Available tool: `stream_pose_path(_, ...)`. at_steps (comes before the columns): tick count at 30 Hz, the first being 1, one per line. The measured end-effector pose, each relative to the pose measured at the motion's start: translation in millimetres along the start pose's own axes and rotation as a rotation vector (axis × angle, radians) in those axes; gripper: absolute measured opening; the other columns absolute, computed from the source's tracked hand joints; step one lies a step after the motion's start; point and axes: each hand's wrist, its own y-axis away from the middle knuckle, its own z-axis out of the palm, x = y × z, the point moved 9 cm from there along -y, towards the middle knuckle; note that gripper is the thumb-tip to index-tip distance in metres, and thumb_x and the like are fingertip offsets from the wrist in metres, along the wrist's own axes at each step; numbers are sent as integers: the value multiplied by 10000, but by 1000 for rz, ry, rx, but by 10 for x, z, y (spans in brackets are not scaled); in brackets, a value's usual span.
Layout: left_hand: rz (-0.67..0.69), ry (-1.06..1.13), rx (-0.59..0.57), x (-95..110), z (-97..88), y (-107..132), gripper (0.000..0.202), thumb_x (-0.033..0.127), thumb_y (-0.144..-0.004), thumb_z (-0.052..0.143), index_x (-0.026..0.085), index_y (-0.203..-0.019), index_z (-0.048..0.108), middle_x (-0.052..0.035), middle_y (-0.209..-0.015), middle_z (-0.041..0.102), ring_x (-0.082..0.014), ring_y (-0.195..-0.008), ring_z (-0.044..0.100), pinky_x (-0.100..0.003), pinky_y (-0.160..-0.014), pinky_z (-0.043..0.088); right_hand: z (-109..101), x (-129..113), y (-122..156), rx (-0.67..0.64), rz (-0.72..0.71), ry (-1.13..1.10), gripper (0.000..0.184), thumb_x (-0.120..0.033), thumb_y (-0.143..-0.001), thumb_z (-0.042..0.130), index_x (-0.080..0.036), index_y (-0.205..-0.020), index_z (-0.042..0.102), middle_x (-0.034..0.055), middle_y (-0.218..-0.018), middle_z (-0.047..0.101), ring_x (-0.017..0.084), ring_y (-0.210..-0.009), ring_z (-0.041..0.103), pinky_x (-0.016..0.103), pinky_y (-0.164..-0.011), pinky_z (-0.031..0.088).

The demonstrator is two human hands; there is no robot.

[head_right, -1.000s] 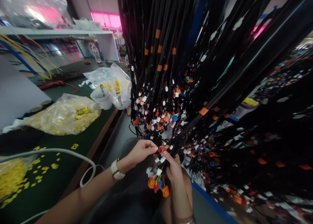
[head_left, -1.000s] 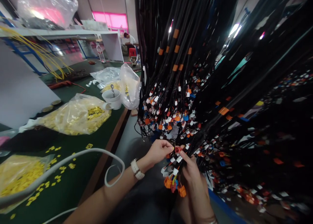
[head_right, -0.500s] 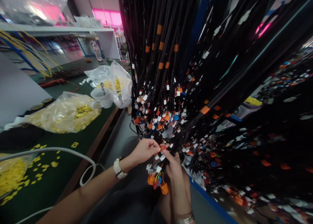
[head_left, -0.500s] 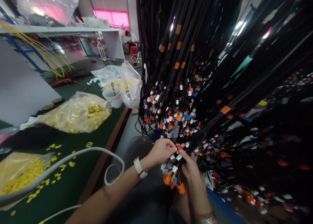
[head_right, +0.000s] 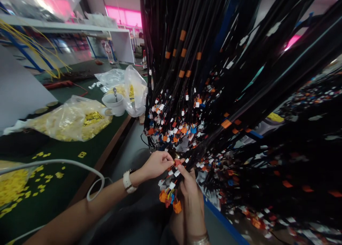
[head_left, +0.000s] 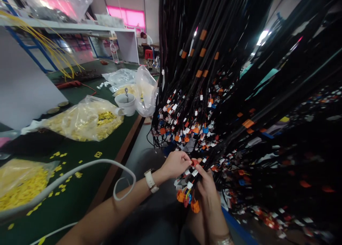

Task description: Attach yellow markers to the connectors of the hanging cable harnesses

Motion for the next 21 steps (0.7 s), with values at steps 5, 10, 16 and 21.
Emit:
stream_pose_path(5,6,108,-51,-67,81,-37,227,315,-699,574,119,-719,688,8,-541,552,-82,-491,401,-196,-467,276,-56,18,9,22,2,-23,267,-213,-566,802,-258,-795,673,-14,-824,721,183,-741,643,329,-733,501)
stream_pose_path(10,27,76,-49,8,65,-30,215,308,-701,575,125,-705,686,37,-474,476,-68,-446,345,-196,-449,243,-95,26,-7,10,-3,-29,266,-203,-591,792,-266,-819,670,-28,-830,714,165,-739,638,298,-706,505)
stream_pose_path(16,2,102,-63,-55,78,-69,217,308,-696,574,121,-713,684,25,-506,506,-68,-459,352,-194,-446,242,-48,40,-17,-13,13,-34,233,-209,-609,785,-275,-799,667,-29,-847,715,169,-761,642,307,-737,502)
stream_pose_path(21,-16,118,-85,-105,110,-83,233,315,-698,569,114,-730,684,14,-524,518,-70,-471,361,-188,-439,243,-7,18,-9,-9,7,-34,253,-226,-580,798,-267,-792,666,-22,-824,711,188,-752,642,335,-747,497)
